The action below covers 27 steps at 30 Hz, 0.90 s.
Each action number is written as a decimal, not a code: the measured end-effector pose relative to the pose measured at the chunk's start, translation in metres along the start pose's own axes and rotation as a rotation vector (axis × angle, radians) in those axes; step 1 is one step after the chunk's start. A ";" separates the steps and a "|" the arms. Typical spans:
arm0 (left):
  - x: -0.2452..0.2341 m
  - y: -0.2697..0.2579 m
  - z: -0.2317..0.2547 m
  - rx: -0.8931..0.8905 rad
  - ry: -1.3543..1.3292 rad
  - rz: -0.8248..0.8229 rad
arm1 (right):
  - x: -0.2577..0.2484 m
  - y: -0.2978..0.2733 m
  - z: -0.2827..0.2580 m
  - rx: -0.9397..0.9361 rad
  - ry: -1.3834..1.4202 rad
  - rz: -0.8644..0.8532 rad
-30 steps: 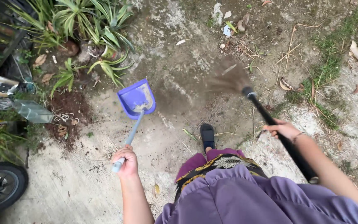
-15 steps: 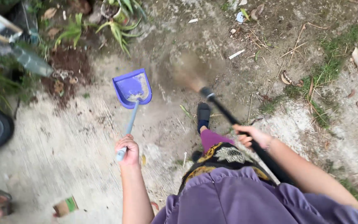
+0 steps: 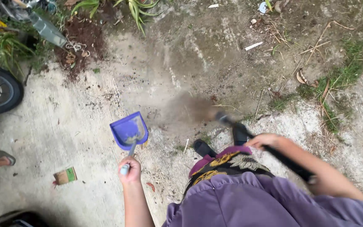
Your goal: Sweeping up trash and organic debris from a concrete outdoor area into a dustpan.
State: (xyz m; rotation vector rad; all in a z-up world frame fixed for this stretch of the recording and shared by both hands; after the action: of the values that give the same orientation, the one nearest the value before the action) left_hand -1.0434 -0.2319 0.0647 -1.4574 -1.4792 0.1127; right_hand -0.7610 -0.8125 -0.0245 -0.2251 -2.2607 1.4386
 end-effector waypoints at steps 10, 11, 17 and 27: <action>-0.039 -0.010 0.003 0.133 -0.049 -0.039 | -0.069 -0.106 0.056 0.116 0.456 0.586; -0.036 -0.013 -0.017 0.083 -0.140 -0.050 | -0.059 -0.122 0.052 0.107 0.417 0.577; -0.032 0.001 -0.078 0.009 -0.223 -0.131 | 0.030 -0.118 0.012 0.051 0.297 0.221; -0.035 0.032 -0.183 -0.153 0.093 -0.093 | -0.067 -0.056 0.098 0.153 0.209 0.138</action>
State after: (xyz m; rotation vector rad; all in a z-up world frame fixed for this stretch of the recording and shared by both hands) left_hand -0.9055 -0.3529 0.1119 -1.4915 -1.5037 -0.1263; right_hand -0.7401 -0.9423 -0.0280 -0.4680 -1.9910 1.5707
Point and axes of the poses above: each hand's wrist, its own y-axis towards the middle knuckle, its own x-axis out of the palm, z = x × y, the point moved 2 cm from there along y, towards the middle knuckle, and after that the axes turned 4 degrees about -y, right-handed, at the moved point
